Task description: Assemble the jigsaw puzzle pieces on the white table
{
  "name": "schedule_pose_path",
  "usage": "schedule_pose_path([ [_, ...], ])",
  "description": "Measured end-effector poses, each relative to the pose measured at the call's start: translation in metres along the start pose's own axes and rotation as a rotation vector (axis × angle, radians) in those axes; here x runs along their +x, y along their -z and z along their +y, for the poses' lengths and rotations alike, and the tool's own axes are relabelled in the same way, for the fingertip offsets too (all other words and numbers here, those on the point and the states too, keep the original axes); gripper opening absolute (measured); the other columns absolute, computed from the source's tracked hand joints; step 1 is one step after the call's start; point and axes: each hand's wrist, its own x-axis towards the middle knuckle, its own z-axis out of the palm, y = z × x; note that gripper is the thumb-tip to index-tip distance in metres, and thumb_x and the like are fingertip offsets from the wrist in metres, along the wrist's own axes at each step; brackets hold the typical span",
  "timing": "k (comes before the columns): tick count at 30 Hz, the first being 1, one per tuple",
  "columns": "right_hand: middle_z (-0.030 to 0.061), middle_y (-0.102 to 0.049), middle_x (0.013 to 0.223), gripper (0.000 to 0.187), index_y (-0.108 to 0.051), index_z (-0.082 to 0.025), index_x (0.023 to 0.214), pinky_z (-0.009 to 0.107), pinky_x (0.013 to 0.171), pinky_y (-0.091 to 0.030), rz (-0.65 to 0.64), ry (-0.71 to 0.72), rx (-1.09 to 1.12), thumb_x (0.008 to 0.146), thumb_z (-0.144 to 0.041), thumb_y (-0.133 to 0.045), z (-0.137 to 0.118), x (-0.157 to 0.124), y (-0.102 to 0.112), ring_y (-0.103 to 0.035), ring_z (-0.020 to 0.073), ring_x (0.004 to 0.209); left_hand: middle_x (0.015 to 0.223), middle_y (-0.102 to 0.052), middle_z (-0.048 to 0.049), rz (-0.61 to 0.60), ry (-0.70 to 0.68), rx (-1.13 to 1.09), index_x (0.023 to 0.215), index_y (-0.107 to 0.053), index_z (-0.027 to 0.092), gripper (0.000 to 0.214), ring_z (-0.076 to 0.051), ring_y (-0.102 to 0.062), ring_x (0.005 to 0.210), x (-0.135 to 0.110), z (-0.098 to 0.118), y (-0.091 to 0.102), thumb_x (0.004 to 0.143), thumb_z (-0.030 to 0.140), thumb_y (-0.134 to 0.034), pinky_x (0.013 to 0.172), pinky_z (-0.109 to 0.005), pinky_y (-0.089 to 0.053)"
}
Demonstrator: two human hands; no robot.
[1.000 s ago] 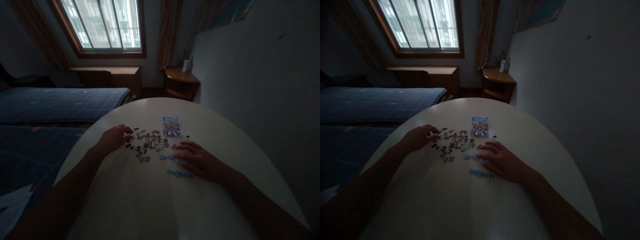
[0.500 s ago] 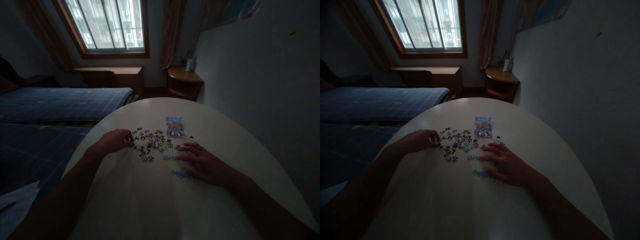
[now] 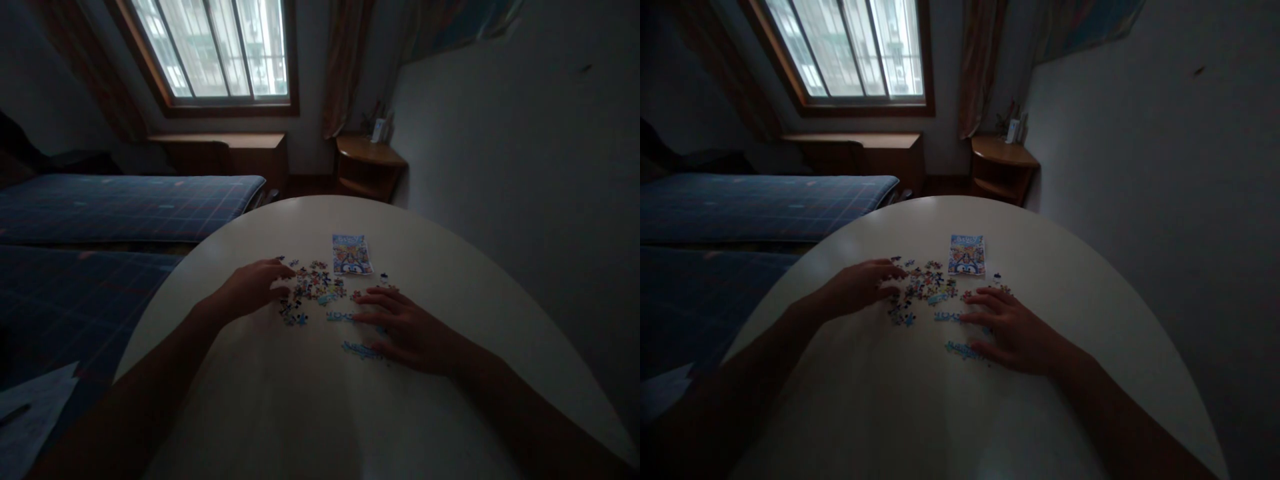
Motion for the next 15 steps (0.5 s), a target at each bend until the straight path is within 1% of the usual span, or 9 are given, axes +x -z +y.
schedule_pose_path([
  [1, 0.0070, -0.052, 0.143, 0.043, -0.058, -0.032, 0.132, 0.051, 0.111, -0.036, 0.002, 0.003, 0.001, 0.090, -0.041, -0.061, -0.0001, 0.0000, 0.0000, -0.039, 0.0273, 0.137, 0.125, -0.063, -0.0041, -0.004, -0.071, -0.029, 0.122, -0.063, 0.029, 0.033, -0.020, -0.063, 0.103, 0.0001, 0.0044, -0.0023, 0.090, 0.037, -0.057, 0.085, -0.029, -0.048],
  [3, 0.0076, -0.052, 0.143, 0.043, -0.058, -0.031, 0.132, 0.051, 0.111, -0.036, -0.001, 0.006, -0.007, 0.091, -0.041, -0.061, -0.0001, -0.0001, 0.0002, -0.039, 0.0273, 0.138, 0.125, -0.063, -0.0034, -0.011, -0.126, -0.048, 0.123, -0.063, 0.030, 0.033, -0.020, -0.061, 0.107, 0.0002, 0.0105, -0.0053, 0.092, 0.034, -0.054, 0.088, -0.029, -0.048],
  [6, 0.0078, -0.051, 0.143, 0.044, -0.057, -0.030, 0.132, 0.052, 0.111, -0.035, -0.022, 0.005, -0.028, 0.091, -0.042, -0.061, 0.0002, -0.0002, 0.0006, -0.038, 0.0275, 0.138, 0.116, -0.066, -0.0020, -0.036, -0.104, -0.013, 0.109, -0.071, 0.030, 0.025, -0.020, -0.062, 0.104, 0.0009, 0.0132, -0.0057, 0.093, 0.031, -0.053, 0.084, -0.029, -0.048],
  [8, 0.0075, -0.051, 0.144, 0.045, -0.056, -0.031, 0.133, 0.053, 0.112, -0.034, -0.033, 0.001, -0.035, 0.090, -0.042, -0.061, 0.0004, -0.0002, 0.0008, -0.038, 0.0276, 0.138, 0.112, -0.068, -0.0013, -0.045, -0.094, 0.017, 0.103, -0.073, 0.030, 0.022, -0.019, -0.063, 0.102, 0.0014, 0.0117, -0.0045, 0.092, 0.032, -0.054, 0.082, -0.028, -0.048],
  [15, 0.0073, -0.051, 0.144, 0.047, -0.056, -0.032, 0.134, 0.053, 0.111, -0.035, -0.018, -0.006, -0.013, 0.089, -0.043, -0.062, 0.0013, -0.0011, -0.0002, -0.039, 0.0285, 0.138, 0.110, -0.071, -0.0013, -0.023, 0.005, 0.104, 0.100, -0.074, 0.030, 0.024, -0.018, -0.065, 0.095, 0.0022, 0.0052, -0.0041, 0.091, 0.034, -0.052, 0.074, -0.025, -0.047],
])
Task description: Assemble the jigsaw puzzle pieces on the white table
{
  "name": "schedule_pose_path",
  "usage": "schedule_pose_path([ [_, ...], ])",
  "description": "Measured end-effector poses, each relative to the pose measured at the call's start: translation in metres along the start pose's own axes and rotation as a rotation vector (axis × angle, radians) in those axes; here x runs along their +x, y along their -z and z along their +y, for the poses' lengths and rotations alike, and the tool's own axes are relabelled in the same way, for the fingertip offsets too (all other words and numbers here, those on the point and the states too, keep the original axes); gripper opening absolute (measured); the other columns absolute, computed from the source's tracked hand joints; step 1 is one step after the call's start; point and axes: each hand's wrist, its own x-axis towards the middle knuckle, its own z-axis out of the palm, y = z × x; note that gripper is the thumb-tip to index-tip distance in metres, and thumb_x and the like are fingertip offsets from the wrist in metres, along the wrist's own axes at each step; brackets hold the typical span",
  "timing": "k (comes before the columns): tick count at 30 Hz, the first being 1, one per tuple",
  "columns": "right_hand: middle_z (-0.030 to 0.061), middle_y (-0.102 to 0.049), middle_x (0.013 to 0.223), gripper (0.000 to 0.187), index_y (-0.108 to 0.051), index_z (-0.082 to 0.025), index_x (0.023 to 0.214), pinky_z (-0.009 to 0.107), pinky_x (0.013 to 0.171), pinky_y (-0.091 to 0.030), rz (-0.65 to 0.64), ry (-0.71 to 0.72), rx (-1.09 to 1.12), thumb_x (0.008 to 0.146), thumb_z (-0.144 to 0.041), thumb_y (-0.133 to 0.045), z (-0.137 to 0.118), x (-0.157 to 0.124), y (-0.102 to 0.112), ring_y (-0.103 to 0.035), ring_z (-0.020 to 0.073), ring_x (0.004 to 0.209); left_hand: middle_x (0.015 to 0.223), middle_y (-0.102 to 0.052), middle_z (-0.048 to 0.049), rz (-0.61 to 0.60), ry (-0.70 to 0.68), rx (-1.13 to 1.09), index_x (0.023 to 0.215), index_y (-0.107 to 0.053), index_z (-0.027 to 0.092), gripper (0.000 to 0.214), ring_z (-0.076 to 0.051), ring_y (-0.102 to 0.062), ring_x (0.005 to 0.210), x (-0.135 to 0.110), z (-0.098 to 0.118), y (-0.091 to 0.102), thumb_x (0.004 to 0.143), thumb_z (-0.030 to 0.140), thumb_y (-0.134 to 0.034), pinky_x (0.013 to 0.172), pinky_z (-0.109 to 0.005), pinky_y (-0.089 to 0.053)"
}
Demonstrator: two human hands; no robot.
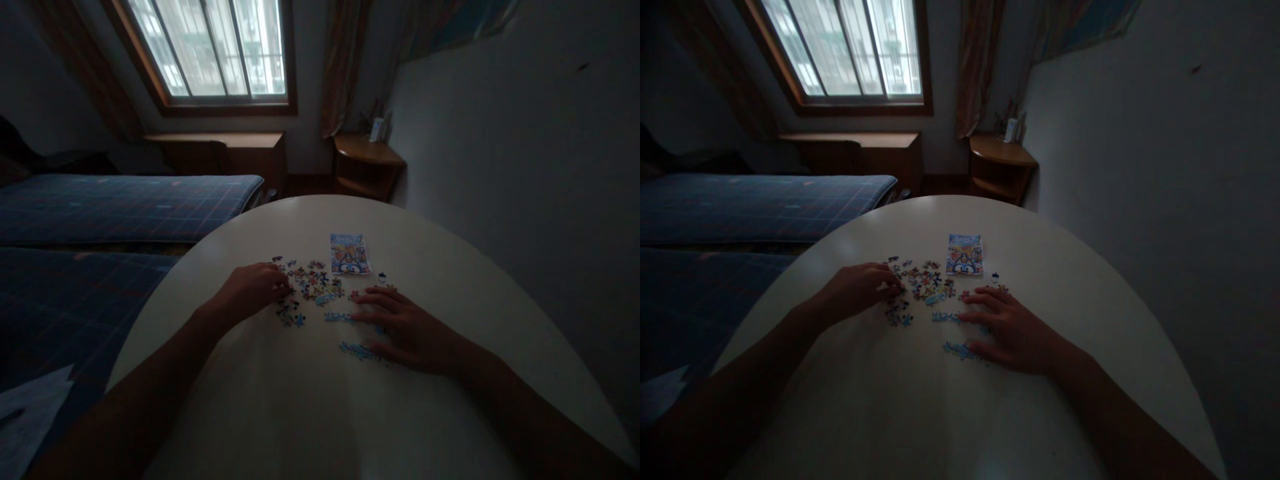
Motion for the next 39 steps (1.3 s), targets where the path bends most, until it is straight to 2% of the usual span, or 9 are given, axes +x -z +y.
schedule_pose_path([
  [9, 0.0083, -0.051, 0.144, 0.046, -0.055, -0.030, 0.134, 0.054, 0.111, -0.035, -0.024, -0.012, -0.036, 0.090, -0.045, -0.061, 0.000, 0.000, -0.001, -0.037, 0.0283, 0.138, 0.101, -0.072, -0.0015, 0.035, 0.045, 0.035, 0.096, -0.070, 0.027, 0.022, -0.018, -0.065, 0.081, 0.005, -0.005, -0.005, 0.091, 0.036, -0.051, 0.061, -0.025, -0.041],
  [21, 0.0084, -0.052, 0.143, 0.046, -0.057, -0.030, 0.133, 0.053, 0.111, -0.034, -0.013, -0.023, -0.006, 0.090, -0.045, -0.061, 0.000, 0.000, -0.001, -0.038, 0.0286, 0.138, 0.112, -0.072, -0.0005, 0.040, 0.110, 0.104, 0.099, -0.073, 0.030, 0.026, -0.020, -0.067, 0.091, 0.004, -0.006, -0.001, 0.093, 0.033, -0.048, 0.068, -0.025, -0.047],
  [24, 0.0081, -0.051, 0.144, 0.046, -0.056, -0.030, 0.133, 0.054, 0.112, -0.033, -0.016, -0.022, 0.012, 0.090, -0.045, -0.061, 0.000, 0.000, -0.001, -0.038, 0.0285, 0.138, 0.109, -0.072, -0.0001, 0.034, 0.116, 0.108, 0.100, -0.073, 0.030, 0.025, -0.021, -0.068, 0.091, 0.000, -0.013, 0.003, 0.092, 0.033, -0.049, 0.069, -0.027, -0.048],
  [27, 0.0082, -0.051, 0.144, 0.046, -0.056, -0.030, 0.134, 0.054, 0.112, -0.033, -0.023, -0.027, 0.010, 0.090, -0.045, -0.061, 0.001, 0.000, -0.001, -0.038, 0.0288, 0.138, 0.102, -0.074, -0.0012, 0.031, 0.188, 0.137, 0.098, -0.072, 0.030, 0.021, -0.024, -0.068, 0.090, -0.007, -0.026, 0.011, 0.088, 0.034, -0.055, 0.070, -0.031, -0.049],
  [33, 0.0070, -0.051, 0.144, 0.047, -0.055, -0.031, 0.135, 0.053, 0.112, -0.034, -0.008, -0.019, 0.004, 0.090, -0.044, -0.062, 0.003, -0.001, -0.002, -0.037, 0.0284, 0.139, 0.101, -0.074, -0.0017, -0.114, 0.299, 0.120, 0.108, -0.067, 0.028, 0.026, -0.024, -0.068, 0.092, -0.019, -0.042, 0.021, 0.084, 0.035, -0.060, 0.069, -0.031, -0.047],
  [39, 0.0073, -0.051, 0.144, 0.047, -0.054, -0.031, 0.135, 0.054, 0.112, -0.034, -0.013, -0.024, 0.007, 0.090, -0.044, -0.061, 0.004, -0.001, -0.002, -0.037, 0.0287, 0.139, 0.102, -0.073, -0.0019, -0.191, 0.274, 0.025, 0.111, -0.065, 0.026, 0.030, -0.020, -0.068, 0.084, -0.016, -0.042, 0.018, 0.084, 0.038, -0.060, 0.068, -0.027, -0.045],
])
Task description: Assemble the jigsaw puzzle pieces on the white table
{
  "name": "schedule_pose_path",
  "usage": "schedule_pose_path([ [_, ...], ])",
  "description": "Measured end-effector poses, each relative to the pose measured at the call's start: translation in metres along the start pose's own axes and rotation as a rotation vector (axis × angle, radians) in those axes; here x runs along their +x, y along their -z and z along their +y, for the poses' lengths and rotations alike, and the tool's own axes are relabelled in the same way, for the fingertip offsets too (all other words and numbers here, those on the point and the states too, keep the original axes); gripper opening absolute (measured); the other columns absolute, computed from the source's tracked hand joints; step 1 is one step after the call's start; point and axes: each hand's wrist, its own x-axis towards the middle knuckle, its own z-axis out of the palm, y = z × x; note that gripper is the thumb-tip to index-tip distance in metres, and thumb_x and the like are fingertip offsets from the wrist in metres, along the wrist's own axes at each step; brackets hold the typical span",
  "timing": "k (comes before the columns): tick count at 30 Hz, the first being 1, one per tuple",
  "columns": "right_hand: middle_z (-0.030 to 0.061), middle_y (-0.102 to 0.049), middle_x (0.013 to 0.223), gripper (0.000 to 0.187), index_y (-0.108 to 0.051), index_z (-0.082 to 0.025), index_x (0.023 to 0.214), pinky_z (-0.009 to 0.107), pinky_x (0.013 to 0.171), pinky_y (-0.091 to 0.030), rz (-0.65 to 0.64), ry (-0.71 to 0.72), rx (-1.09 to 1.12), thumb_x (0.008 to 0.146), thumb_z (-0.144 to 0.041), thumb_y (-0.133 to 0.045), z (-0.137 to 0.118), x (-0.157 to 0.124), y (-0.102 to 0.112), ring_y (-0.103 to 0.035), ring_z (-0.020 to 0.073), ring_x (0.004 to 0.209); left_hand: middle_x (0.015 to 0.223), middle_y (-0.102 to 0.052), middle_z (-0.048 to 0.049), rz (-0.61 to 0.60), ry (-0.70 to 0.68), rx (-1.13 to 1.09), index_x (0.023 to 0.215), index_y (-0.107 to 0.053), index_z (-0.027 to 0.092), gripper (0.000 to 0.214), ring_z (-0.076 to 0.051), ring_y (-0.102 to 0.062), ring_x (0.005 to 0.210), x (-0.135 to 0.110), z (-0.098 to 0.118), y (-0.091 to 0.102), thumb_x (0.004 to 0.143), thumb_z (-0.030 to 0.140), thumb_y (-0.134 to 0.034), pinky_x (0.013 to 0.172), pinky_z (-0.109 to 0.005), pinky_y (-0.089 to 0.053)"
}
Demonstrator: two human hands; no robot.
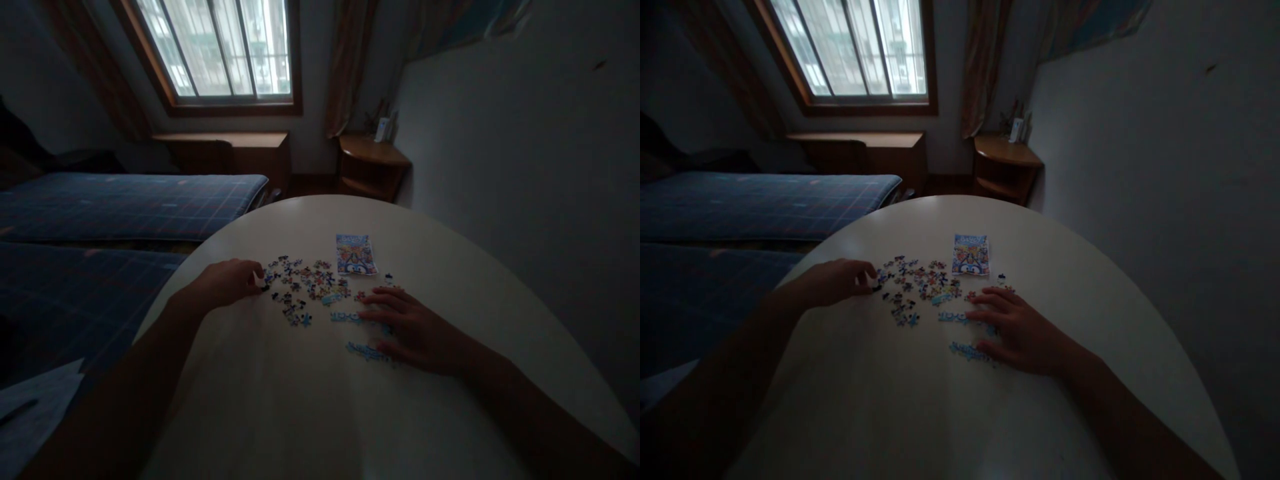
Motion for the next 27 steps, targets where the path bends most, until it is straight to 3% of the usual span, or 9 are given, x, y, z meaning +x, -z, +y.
schedule_pose_path([
  [10, 0.0084, -0.053, 0.142, 0.046, -0.056, -0.031, 0.133, 0.055, 0.111, -0.035, 0.007, -0.005, 0.000, 0.090, -0.045, -0.061, 0.000, 0.001, 0.000, -0.039, 0.0296, 0.137, 0.097, -0.073, -0.0039, 0.027, -0.056, -0.006, 0.093, -0.069, 0.024, 0.018, -0.020, -0.067, 0.081, 0.005, -0.001, -0.005, 0.084, 0.031, -0.055, 0.067, -0.027, -0.044],
  [18, 0.0084, -0.053, 0.142, 0.046, -0.056, -0.031, 0.133, 0.054, 0.111, -0.036, 0.009, 0.000, 0.013, 0.090, -0.044, -0.061, -0.001, 0.001, 0.001, -0.040, 0.0290, 0.137, 0.095, -0.072, -0.0022, 0.092, -0.097, 0.003, 0.097, -0.069, 0.027, 0.018, -0.020, -0.066, 0.081, 0.000, 0.008, 0.000, 0.085, 0.036, -0.059, 0.066, -0.028, -0.043],
  [22, 0.0081, -0.053, 0.142, 0.047, -0.055, -0.031, 0.135, 0.054, 0.111, -0.035, 0.009, 0.002, 0.007, 0.090, -0.044, -0.061, -0.001, 0.002, 0.001, -0.039, 0.0284, 0.137, 0.094, -0.072, -0.0008, 0.035, -0.209, -0.031, 0.097, -0.069, 0.029, 0.018, -0.018, -0.066, 0.076, 0.000, 0.014, -0.003, 0.085, 0.037, -0.059, 0.065, -0.027, -0.043],
  [27, 0.0090, -0.054, 0.141, 0.046, -0.056, -0.030, 0.133, 0.055, 0.110, -0.036, 0.009, -0.002, 0.007, 0.090, -0.045, -0.061, -0.003, 0.002, 0.002, -0.040, 0.0292, 0.136, 0.094, -0.072, -0.0009, -0.026, -0.208, -0.018, 0.092, -0.070, 0.028, 0.016, -0.018, -0.065, 0.075, 0.000, 0.012, -0.005, 0.084, 0.036, -0.059, 0.064, -0.026, -0.043],
])
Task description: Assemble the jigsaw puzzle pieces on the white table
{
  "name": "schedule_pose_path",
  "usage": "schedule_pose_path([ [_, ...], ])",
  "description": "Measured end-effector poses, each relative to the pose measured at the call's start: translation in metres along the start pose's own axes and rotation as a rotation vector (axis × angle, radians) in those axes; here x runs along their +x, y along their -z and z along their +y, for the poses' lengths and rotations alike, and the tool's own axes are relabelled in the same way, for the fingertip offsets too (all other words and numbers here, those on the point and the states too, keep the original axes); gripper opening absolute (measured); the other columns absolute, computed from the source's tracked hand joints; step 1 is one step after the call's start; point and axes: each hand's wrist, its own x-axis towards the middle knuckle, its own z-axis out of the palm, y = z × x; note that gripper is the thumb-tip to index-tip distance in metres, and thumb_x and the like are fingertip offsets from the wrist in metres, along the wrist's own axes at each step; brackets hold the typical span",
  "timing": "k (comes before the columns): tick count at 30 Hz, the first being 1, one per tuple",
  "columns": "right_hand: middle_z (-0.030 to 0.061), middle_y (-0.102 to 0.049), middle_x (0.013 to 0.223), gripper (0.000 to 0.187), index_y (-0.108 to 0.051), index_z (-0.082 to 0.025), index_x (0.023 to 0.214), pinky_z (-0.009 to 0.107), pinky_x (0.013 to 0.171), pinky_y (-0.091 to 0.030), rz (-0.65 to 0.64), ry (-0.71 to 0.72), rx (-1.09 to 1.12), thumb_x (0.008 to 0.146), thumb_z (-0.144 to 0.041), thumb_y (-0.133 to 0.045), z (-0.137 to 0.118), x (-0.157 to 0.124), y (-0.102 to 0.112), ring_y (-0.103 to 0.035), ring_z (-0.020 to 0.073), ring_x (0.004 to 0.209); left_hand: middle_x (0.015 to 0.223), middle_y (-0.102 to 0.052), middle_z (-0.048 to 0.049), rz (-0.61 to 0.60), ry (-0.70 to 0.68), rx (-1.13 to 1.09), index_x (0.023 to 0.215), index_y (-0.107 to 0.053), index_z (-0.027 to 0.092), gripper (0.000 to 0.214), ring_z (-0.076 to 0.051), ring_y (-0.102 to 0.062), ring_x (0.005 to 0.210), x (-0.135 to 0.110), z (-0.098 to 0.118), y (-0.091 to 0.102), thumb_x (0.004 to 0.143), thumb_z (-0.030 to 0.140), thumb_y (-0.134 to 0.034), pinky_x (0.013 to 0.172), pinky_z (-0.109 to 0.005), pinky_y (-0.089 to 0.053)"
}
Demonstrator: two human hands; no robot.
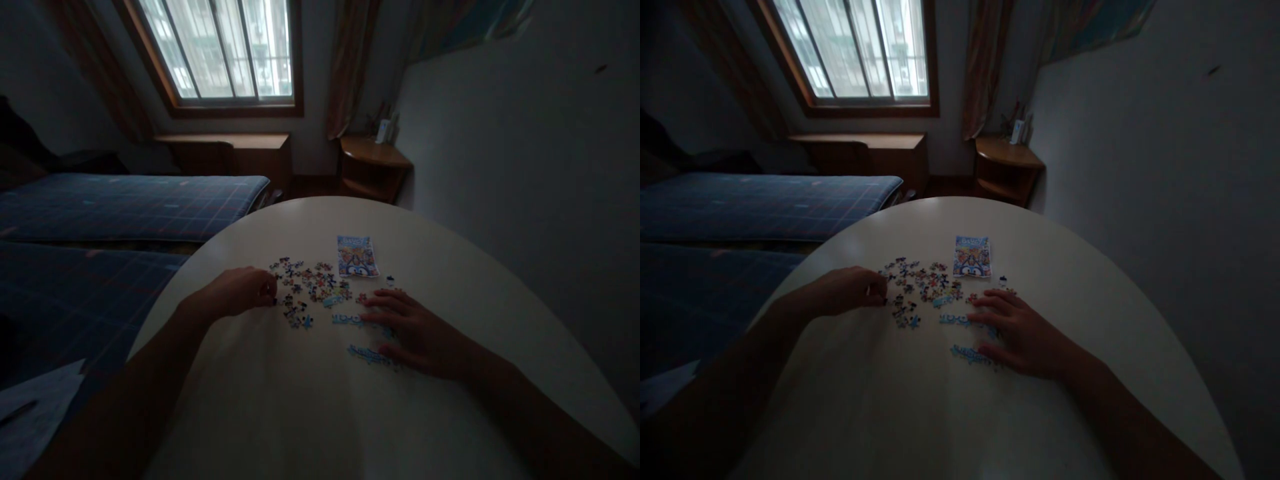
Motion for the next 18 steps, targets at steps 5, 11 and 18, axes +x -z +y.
schedule_pose_path([
  [5, 0.0089, -0.053, 0.142, 0.045, -0.055, -0.031, 0.134, 0.058, 0.110, -0.034, -0.023, -0.016, -0.024, 0.091, -0.044, -0.060, -0.001, 0.000, 0.002, -0.040, 0.0307, 0.137, 0.110, -0.069, -0.0068, 0.223, 0.077, 0.031, 0.112, -0.066, 0.024, 0.030, -0.022, -0.066, 0.088, 0.006, -0.013, -0.002, 0.089, 0.038, -0.051, 0.073, -0.031, -0.049],
  [11, 0.0093, -0.053, 0.142, 0.047, -0.054, -0.030, 0.135, 0.056, 0.110, -0.037, -0.023, -0.006, -0.015, 0.091, -0.044, -0.060, -0.001, -0.001, 0.000, -0.039, 0.0303, 0.137, 0.129, -0.060, -0.0115, 0.221, 0.022, 0.022, 0.130, -0.061, 0.023, 0.043, -0.023, -0.063, 0.103, 0.013, -0.021, -0.014, 0.091, 0.026, -0.041, 0.087, -0.034, -0.051],
  [18, 0.0112, -0.056, 0.138, 0.044, -0.051, -0.024, 0.137, 0.051, 0.109, -0.042, 0.100, -0.069, -0.052, 0.096, -0.039, -0.053, 0.014, -0.004, 0.000, -0.045, 0.0272, 0.133, 0.137, -0.055, -0.0094, 0.389, 0.002, 0.069, 0.135, -0.054, 0.021, 0.045, -0.026, -0.054, 0.120, 0.020, -0.003, -0.017, 0.094, 0.023, -0.036, 0.096, -0.040, -0.050],
])
